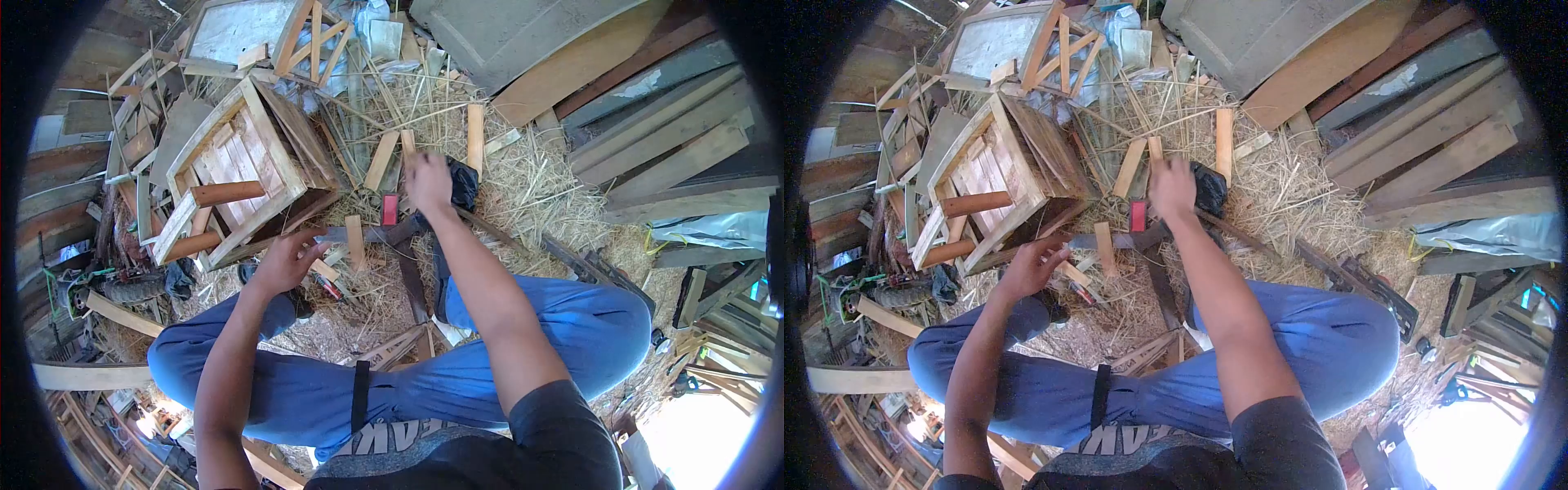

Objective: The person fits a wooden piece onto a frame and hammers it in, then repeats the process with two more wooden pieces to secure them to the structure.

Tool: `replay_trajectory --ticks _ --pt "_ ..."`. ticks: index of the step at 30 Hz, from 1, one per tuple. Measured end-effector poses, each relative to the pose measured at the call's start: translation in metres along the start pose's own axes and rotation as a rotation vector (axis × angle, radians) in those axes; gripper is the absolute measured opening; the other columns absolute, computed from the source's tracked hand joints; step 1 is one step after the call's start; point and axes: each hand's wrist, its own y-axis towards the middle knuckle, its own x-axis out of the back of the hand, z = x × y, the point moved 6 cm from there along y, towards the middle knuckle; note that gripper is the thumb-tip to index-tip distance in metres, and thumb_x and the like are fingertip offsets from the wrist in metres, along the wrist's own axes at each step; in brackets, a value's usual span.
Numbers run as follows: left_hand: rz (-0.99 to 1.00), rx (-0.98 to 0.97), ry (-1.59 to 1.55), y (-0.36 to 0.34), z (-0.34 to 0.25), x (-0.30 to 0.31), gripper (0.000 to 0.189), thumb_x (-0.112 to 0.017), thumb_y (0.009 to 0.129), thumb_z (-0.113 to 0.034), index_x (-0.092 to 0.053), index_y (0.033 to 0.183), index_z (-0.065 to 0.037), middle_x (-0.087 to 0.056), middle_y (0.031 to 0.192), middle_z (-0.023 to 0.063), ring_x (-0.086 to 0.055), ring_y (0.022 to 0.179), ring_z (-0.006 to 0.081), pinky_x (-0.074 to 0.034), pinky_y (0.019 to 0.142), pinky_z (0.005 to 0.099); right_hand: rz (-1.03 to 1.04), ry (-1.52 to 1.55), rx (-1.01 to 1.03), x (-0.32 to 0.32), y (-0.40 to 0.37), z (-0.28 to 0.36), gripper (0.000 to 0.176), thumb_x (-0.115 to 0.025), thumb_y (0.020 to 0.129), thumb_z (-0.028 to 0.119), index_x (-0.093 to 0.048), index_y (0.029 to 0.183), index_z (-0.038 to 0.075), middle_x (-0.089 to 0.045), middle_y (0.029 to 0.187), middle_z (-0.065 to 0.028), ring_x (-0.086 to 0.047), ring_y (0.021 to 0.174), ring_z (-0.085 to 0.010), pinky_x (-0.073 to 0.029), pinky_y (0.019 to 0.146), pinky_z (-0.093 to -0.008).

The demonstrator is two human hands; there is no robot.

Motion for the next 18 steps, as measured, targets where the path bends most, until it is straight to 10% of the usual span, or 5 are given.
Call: replay_trajectory --ticks 4,7,18 --pt "-0.021 0.027 -0.012 0.000 0.009 0.000 0.041 -0.066 0.103 -0.034 -0.067 0.130 -0.002 -0.074 0.109 0.0217 -0.074 0.100 0.0332 -0.057 0.084 0.0399 -0.518 -0.119 -0.233 0.054 0.015 -0.035 0.035 -0.066 0.090 0.012 -0.066 0.125 0.009 -0.056 0.125 -0.0186 -0.055 0.118 -0.0383 -0.048 0.098 -0.0501" --pt "-0.026 0.030 -0.006 -0.004 0.012 0.001 0.041 -0.066 0.103 -0.033 -0.067 0.129 -0.001 -0.074 0.109 0.0216 -0.074 0.101 0.0332 -0.057 0.085 0.0404 -0.446 -0.078 -0.660 0.061 0.017 -0.081 0.041 -0.068 0.089 0.013 -0.062 0.130 0.010 -0.055 0.128 -0.0184 -0.054 0.119 -0.0399 -0.047 0.101 -0.0513" --pt "-0.056 0.011 -0.008 -0.009 0.013 0.005 0.042 -0.067 0.102 -0.035 -0.066 0.131 -0.005 -0.075 0.101 0.0178 -0.074 0.084 0.0310 -0.057 0.077 0.0410 -0.345 -0.208 -0.285 0.040 0.021 -0.040 0.047 -0.069 0.087 0.013 -0.061 0.133 0.010 -0.056 0.130 -0.0155 -0.050 0.127 -0.0356 -0.040 0.108 -0.0549"
